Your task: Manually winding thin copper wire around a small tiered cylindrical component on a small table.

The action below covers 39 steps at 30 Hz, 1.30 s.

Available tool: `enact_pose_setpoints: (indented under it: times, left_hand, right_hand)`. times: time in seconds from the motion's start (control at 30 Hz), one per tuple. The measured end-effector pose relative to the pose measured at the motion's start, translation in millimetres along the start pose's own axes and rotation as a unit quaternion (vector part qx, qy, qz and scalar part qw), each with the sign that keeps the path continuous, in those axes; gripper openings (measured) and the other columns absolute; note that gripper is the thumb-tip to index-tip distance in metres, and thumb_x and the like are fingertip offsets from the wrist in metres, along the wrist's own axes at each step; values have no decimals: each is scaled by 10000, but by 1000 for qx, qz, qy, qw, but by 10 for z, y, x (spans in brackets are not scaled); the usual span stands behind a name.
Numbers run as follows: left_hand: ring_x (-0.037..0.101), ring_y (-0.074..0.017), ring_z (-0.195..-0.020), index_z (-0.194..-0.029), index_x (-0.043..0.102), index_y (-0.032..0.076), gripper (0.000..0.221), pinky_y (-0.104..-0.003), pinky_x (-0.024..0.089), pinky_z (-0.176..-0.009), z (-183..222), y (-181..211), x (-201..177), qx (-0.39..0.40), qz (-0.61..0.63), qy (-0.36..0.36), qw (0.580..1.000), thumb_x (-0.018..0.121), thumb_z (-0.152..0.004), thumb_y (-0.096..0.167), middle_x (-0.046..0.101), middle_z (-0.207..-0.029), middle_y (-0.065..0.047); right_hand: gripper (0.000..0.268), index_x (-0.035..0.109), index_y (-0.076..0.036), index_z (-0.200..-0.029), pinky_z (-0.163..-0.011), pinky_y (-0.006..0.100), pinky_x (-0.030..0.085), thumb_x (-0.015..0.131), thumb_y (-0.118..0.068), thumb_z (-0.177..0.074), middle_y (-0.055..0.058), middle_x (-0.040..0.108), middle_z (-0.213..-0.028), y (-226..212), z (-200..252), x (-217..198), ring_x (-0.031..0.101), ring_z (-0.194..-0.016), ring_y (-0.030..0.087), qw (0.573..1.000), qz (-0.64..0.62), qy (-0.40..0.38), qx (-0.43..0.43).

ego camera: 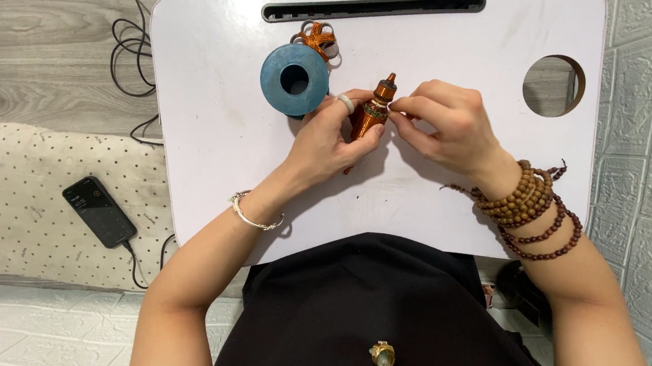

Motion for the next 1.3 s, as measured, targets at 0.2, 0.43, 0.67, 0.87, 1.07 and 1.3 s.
enact_pose_setpoints:
  times: [0.2, 0.43, 0.67, 0.87, 1.07, 1.3]
  left_hand:
    - [693, -253, -916, -1242, 645, 61, 406, -354, 584, -800, 15, -4, 4, -9, -11, -3, 1000, 725, -893, 253, 725, -975, -130]
    - [692, -283, -910, -1254, 621, 32, 432, -417, 535, -899, 21, 13, 58, 14, 19, 4, 1000, 725, -882, 226, 703, -971, -158]
    - [675, -252, -903, -1237, 625, 75, 460, -398, 459, -996, 60, 13, 134, 163, -68, 78, 981, 794, -845, 245, 681, -952, -79]
    - [674, -260, -885, -1252, 622, 76, 451, -427, 479, -977, 70, 76, 105, 183, -60, 89, 977, 779, -855, 223, 667, -951, -78]
    - [684, -265, -896, -1272, 616, 80, 454, -407, 502, -947, 43, 113, 95, 171, -31, 94, 980, 775, -861, 192, 667, -965, -85]
    - [709, -286, -891, -1254, 619, 44, 420, -417, 513, -931, 39, 58, 84, 137, 20, 88, 986, 758, -874, 154, 696, -975, -126]
  right_hand:
    - [64, 724, -13, -886, -458, 234, 441, 673, 8, -918, 65, 604, -595, -36, 9, 31, 534, -474, 102, 918, -267, -19, 291]
    - [142, 654, -13, -807, -362, 233, 389, 619, -84, -924, 56, 487, -567, -83, -5, 49, 460, -400, 90, 761, -447, 28, 469]
    - [175, 611, 0, -755, -268, 174, 306, 558, -76, -903, 18, 380, -548, -148, 59, 48, 347, -314, 29, 581, -605, 26, 543]
    - [195, 621, 41, -739, -251, 172, 304, 562, -59, -895, 34, 379, -513, -200, 57, 5, 341, -290, 25, 579, -613, 30, 537]
    - [205, 654, 57, -779, -234, 171, 312, 552, -77, -895, 27, 377, -508, -148, 53, -38, 350, -277, 28, 574, -612, 41, 542]
    - [322, 560, 69, -1236, -376, 264, 479, 587, -190, -1047, 221, 613, -868, -167, -34, -187, 648, -557, 235, 900, -258, 65, 345]
Point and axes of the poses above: each hand's wrist, its own z-axis away from the middle knuckle, its own x-axis out of the palm, y = z × x, the point moved 1 cm from there along -z, towards the middle knuckle
